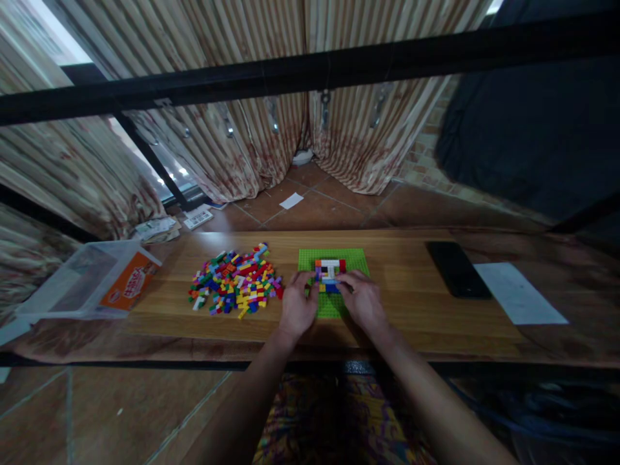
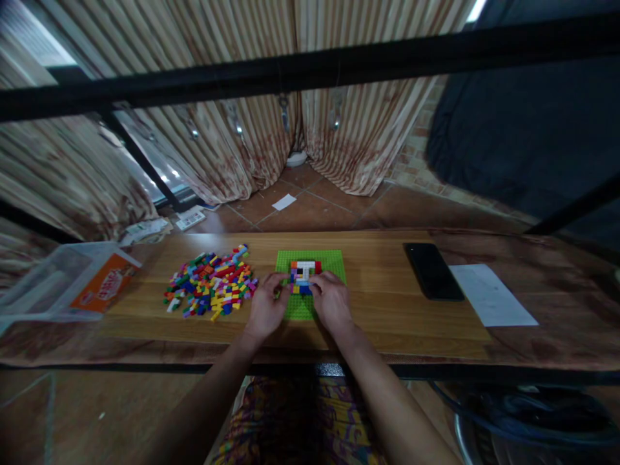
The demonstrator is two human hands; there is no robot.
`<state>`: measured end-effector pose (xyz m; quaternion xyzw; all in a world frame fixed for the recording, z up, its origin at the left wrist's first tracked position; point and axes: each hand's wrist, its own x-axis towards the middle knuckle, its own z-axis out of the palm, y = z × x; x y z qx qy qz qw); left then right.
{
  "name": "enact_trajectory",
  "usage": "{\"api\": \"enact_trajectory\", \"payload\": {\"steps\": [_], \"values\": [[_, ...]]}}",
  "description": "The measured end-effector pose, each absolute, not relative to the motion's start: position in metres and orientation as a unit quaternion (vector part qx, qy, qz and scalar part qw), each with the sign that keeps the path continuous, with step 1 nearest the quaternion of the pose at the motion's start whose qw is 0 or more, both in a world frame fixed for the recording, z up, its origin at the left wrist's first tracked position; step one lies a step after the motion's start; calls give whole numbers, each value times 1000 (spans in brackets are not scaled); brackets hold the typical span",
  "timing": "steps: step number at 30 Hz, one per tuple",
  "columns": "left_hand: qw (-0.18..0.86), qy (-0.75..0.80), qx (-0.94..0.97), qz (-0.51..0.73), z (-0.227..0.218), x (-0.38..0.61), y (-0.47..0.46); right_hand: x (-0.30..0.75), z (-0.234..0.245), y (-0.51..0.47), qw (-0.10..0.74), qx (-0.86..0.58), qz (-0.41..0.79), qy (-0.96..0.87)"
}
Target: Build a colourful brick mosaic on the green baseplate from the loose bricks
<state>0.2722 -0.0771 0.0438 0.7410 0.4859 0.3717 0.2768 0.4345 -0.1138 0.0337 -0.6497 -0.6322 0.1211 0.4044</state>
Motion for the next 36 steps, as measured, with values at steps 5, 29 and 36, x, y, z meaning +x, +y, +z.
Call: {"api": "enact_trajectory", "payload": {"steps": [5, 29, 36], "values": [[288, 473, 741, 379, 37, 285, -73, 434, 30, -113, 438, -662, 141, -592], [356, 578, 629, 378, 36, 299, -62, 435, 15, -103, 531, -678, 258, -438], [394, 594, 610, 346, 41, 298, -56, 440, 12, -97, 533, -670, 305, -417]]}}
